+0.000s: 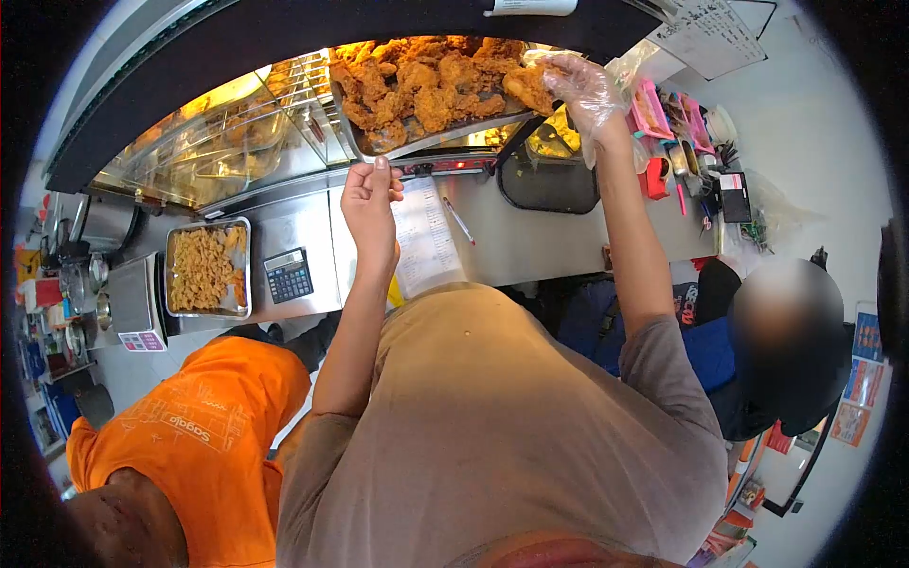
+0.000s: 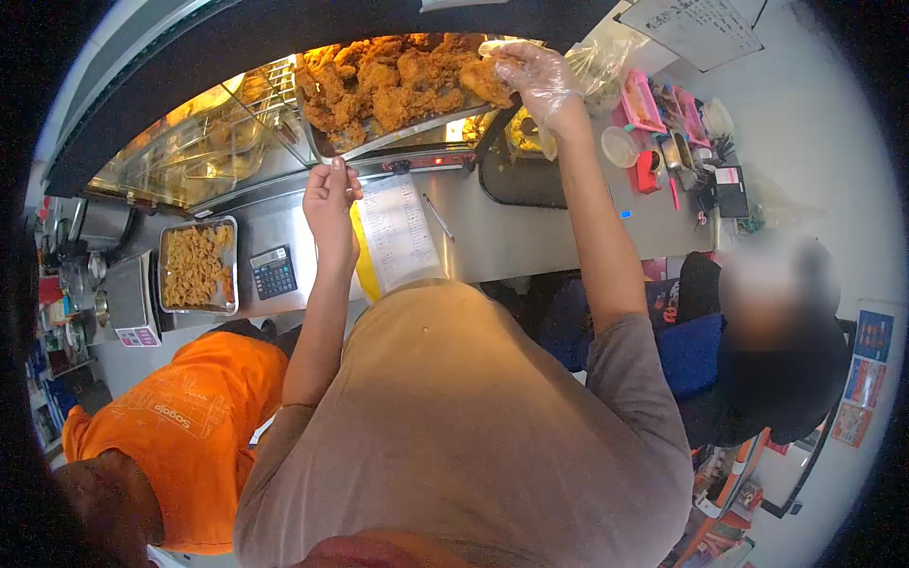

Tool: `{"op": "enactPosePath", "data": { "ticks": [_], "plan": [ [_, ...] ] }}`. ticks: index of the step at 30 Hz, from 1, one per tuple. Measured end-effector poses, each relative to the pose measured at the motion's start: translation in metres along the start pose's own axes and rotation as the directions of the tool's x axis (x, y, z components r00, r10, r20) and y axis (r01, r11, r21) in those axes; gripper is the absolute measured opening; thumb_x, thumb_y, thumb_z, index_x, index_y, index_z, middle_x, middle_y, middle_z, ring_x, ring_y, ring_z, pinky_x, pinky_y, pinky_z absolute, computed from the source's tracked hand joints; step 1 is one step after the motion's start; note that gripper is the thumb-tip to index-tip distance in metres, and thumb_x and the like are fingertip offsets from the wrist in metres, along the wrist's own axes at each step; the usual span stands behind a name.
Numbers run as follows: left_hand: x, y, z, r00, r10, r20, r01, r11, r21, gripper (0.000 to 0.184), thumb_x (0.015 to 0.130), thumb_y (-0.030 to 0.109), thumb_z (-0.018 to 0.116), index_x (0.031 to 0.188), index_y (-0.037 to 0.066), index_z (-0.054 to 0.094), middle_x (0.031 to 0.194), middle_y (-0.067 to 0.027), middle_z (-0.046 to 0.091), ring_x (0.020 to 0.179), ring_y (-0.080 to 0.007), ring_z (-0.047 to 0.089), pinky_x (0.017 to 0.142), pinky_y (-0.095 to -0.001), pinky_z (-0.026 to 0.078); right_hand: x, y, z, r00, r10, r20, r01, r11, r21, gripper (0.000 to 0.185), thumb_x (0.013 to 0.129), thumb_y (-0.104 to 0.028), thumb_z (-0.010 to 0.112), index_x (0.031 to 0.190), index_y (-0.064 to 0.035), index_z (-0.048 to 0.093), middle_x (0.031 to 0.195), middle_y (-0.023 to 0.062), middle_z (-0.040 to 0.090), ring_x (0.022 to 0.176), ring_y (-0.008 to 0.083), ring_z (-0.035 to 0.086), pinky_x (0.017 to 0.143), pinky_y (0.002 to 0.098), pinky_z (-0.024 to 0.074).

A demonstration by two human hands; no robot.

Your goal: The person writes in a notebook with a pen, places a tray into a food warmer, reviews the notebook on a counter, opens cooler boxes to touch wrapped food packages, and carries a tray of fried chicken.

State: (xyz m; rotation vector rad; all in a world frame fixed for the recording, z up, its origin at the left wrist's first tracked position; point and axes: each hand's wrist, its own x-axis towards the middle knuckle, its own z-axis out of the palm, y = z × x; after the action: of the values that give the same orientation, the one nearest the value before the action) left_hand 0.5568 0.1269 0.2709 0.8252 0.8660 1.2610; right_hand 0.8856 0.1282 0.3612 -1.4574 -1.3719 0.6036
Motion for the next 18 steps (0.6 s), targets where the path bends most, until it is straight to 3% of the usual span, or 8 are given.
{"op": "enactPosePath", "data": {
  "ticks": [3, 9, 12, 15, 18],
  "plan": [
    [0.001, -0.003, -0.001, 1.0, 0.01, 0.017, -0.009, 1.0, -0.021, 0.023, 0.103, 0.027, 0.067, 0.093, 0.008, 0.059, 0.08, -0.0042, 0.068, 0.069, -0.0073, 0.058, 0.064, -0.023, 0.046, -0.003, 0.006, 0.002, 0.998, 0.026, -0.065, -0.022, 0.998, 0.054, 0.021, 0.097, -0.004, 0.069, 0.118, -0.0022, 0.072, 0.109, 0.0049, 0.074, 0.093, 0.0112, 0.065, 0.082, 0.0266, 0.0539],
    [0.0, 0.0, 0.0, 1.0, -0.005, 0.011, 0.006, 0.999, -0.038, 0.022, 0.103, 0.026, 0.067, 0.093, 0.008, 0.059, 0.08, -0.0037, 0.068, 0.069, -0.007, 0.058, 0.063, -0.0229, 0.046, -0.014, 0.007, 0.007, 0.974, 0.202, -0.107, -0.128, 0.869, 0.477, 0.023, 0.096, 0.002, 0.067, 0.119, 0.0014, 0.07, 0.109, 0.0061, 0.073, 0.09, 0.0134, 0.065, 0.079, 0.0291, 0.0554],
    [0.0, -0.001, -0.001, 1.0, -0.012, 0.014, 0.012, 0.999, -0.039, 0.021, 0.103, 0.025, 0.067, 0.094, 0.008, 0.059, 0.08, -0.0036, 0.068, 0.069, -0.007, 0.058, 0.063, -0.0228, 0.046, -0.017, 0.0, 0.015, 0.949, 0.26, -0.18, -0.131, 0.84, 0.526, 0.023, 0.095, 0.004, 0.067, 0.119, 0.0026, 0.069, 0.109, 0.0068, 0.072, 0.09, 0.014, 0.066, 0.079, 0.0304, 0.0561],
    [0.0, 0.001, -0.001, 1.0, -0.007, 0.02, 0.008, 0.999, -0.038, 0.021, 0.103, 0.025, 0.067, 0.094, 0.008, 0.059, 0.079, -0.0036, 0.068, 0.069, -0.0071, 0.058, 0.063, -0.0227, 0.046, -0.014, 0.01, 0.011, 0.961, 0.225, -0.163, -0.126, 0.876, 0.466, 0.023, 0.096, 0.004, 0.066, 0.118, 0.0011, 0.07, 0.113, 0.0087, 0.073, 0.093, 0.0151, 0.068, 0.08, 0.0302, 0.0565],
    [-0.001, 0.001, 0.0, 1.0, -0.016, 0.008, 0.016, 0.999, -0.035, 0.021, 0.103, 0.024, 0.067, 0.094, 0.008, 0.058, 0.079, -0.0037, 0.068, 0.069, -0.0071, 0.058, 0.064, -0.0227, 0.046, -0.012, 0.011, 0.012, 0.982, -0.02, -0.186, 0.074, 0.954, 0.289, 0.026, 0.094, 0.006, 0.066, 0.119, 0.0005, 0.071, 0.116, 0.0101, 0.073, 0.097, 0.0152, 0.068, 0.084, 0.0294, 0.0554]
  ]
}}
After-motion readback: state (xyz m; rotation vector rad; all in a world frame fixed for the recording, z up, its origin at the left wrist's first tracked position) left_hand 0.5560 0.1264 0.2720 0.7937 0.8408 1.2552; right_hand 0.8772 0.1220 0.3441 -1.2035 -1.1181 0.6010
